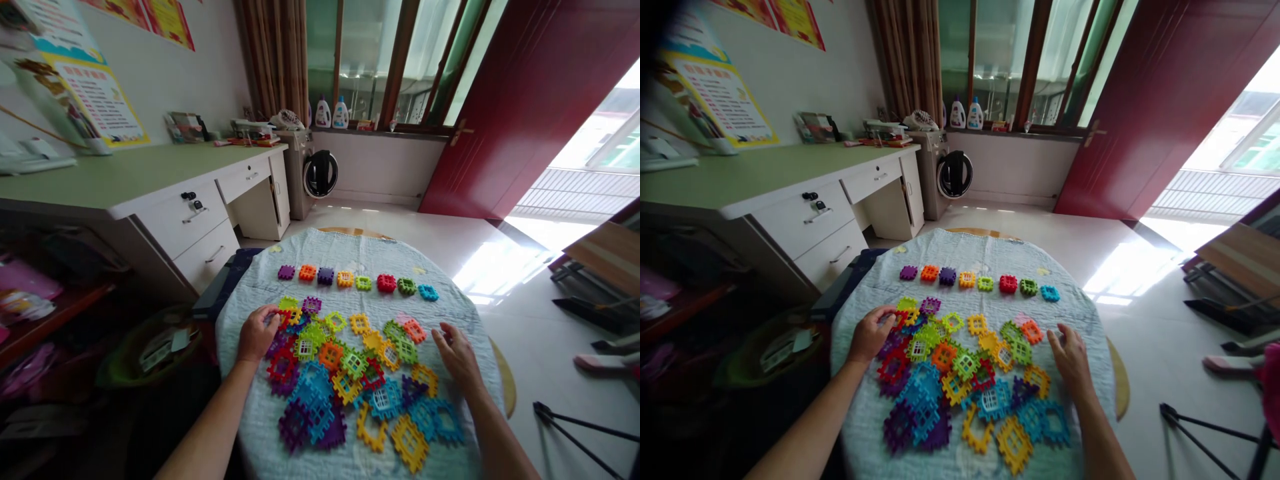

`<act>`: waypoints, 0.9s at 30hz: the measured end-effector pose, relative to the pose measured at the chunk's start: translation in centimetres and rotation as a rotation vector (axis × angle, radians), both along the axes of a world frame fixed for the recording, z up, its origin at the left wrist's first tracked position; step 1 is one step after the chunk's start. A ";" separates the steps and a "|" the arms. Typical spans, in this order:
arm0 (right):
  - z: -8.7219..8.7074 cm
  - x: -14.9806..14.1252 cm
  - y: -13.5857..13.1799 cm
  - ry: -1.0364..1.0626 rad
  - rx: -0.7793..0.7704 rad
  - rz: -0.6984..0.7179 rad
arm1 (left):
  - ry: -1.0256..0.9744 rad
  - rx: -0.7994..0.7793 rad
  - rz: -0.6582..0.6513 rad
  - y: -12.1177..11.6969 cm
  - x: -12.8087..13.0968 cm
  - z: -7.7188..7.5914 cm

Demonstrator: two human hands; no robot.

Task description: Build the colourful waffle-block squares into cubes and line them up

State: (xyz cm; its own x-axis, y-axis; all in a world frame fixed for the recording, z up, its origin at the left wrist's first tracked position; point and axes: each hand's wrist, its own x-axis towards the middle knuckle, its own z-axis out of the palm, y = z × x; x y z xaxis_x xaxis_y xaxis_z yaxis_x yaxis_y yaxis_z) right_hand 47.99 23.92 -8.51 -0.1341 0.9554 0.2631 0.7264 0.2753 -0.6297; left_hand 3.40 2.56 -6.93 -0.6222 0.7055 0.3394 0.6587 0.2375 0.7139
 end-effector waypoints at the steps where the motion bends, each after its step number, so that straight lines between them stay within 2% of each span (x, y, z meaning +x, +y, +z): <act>1: -0.2 0.0 -0.2 0.003 0.003 0.008 | -0.003 -0.009 -0.006 0.0 0.0 0.0; 12: -1.0 -0.3 -0.8 -0.168 0.065 0.038 | -0.069 0.006 0.013 -0.2 0.7 0.8; 27: -0.4 -1.0 -2.0 -0.340 0.116 0.056 | -0.099 -0.020 0.023 -0.3 0.5 1.0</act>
